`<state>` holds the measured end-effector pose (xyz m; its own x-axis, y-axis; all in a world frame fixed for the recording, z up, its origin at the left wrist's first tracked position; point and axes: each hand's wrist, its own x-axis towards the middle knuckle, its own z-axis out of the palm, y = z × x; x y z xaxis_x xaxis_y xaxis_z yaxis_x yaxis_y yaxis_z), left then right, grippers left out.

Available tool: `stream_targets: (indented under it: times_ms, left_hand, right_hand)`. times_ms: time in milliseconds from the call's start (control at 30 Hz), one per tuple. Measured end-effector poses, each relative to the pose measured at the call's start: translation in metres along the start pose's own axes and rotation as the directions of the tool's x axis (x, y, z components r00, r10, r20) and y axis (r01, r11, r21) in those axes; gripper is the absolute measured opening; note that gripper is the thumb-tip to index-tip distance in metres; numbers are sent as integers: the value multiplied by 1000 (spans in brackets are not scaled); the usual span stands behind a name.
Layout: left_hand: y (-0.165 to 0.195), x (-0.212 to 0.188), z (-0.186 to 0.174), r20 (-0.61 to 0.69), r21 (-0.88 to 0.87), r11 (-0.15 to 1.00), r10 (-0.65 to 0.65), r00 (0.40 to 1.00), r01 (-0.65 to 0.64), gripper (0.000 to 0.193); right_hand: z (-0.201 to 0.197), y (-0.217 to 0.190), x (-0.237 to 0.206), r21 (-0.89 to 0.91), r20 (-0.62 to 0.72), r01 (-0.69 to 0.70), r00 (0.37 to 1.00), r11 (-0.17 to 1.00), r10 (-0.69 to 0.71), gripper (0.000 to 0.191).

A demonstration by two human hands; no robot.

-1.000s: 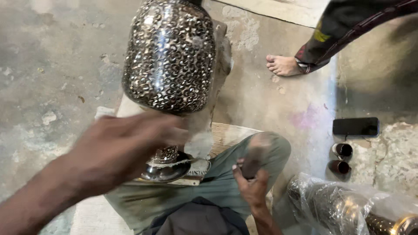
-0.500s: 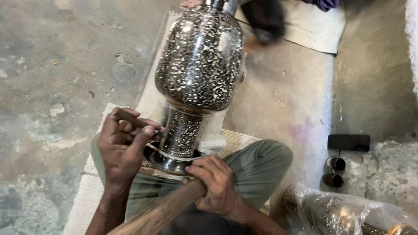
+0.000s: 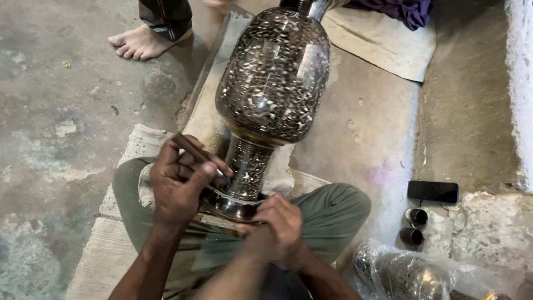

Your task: The person sits cross-legged on the floor with an engraved metal vase resting on a pad on their lap. They hold a chisel against the vase's surface with one hand and repeatedly strike the chisel with a wooden mallet held in the other hand, repositioning the chisel around the vase's base as they work.

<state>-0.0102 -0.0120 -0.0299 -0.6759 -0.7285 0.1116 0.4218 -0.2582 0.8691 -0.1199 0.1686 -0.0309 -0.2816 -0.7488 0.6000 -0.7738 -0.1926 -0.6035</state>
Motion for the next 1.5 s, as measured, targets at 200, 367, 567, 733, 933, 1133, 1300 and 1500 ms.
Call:
stream_targets:
  times_ms: [200, 367, 567, 733, 933, 1133, 1300, 1500]
  left_hand:
    - [19, -6, 19, 128, 126, 986, 96, 987, -112, 23]
    - [36, 4, 14, 186, 373, 927, -27, 982, -45, 32]
    - [43, 15, 12, 390, 632, 735, -27, 920, -247, 40]
    - [42, 13, 13, 412, 671, 657, 56, 909, -344, 48]
    - [40, 8, 17, 386, 666, 677, 45, 921, -312, 44]
    - [39, 5, 19, 397, 682, 640, 82, 914, -354, 43]
    - [38, 5, 17, 390, 683, 663, 24, 921, -307, 42]
    - [36, 6, 13, 413, 671, 665, 30, 910, -327, 39]
  right_hand:
    - [1, 34, -30, 399, 24, -200, 978, 895, 208, 23]
    - [-54, 36, -26, 445, 339, -584, 812, 679, 476, 18]
    - [-133, 19, 21, -218, 83, -685, 697, 695, 713, 65]
    - [-171, 23, 59, -524, 128, -71, 979, 849, 160, 41]
    - [-173, 41, 64, -439, 171, -470, 793, 766, 584, 22]
    - [-175, 39, 79, -440, 413, -144, 844, 886, 343, 26]
    - [-165, 20, 92, -546, 240, -320, 826, 774, 511, 23]
    - [-160, 19, 103, -547, 333, -315, 768, 776, 547, 18]
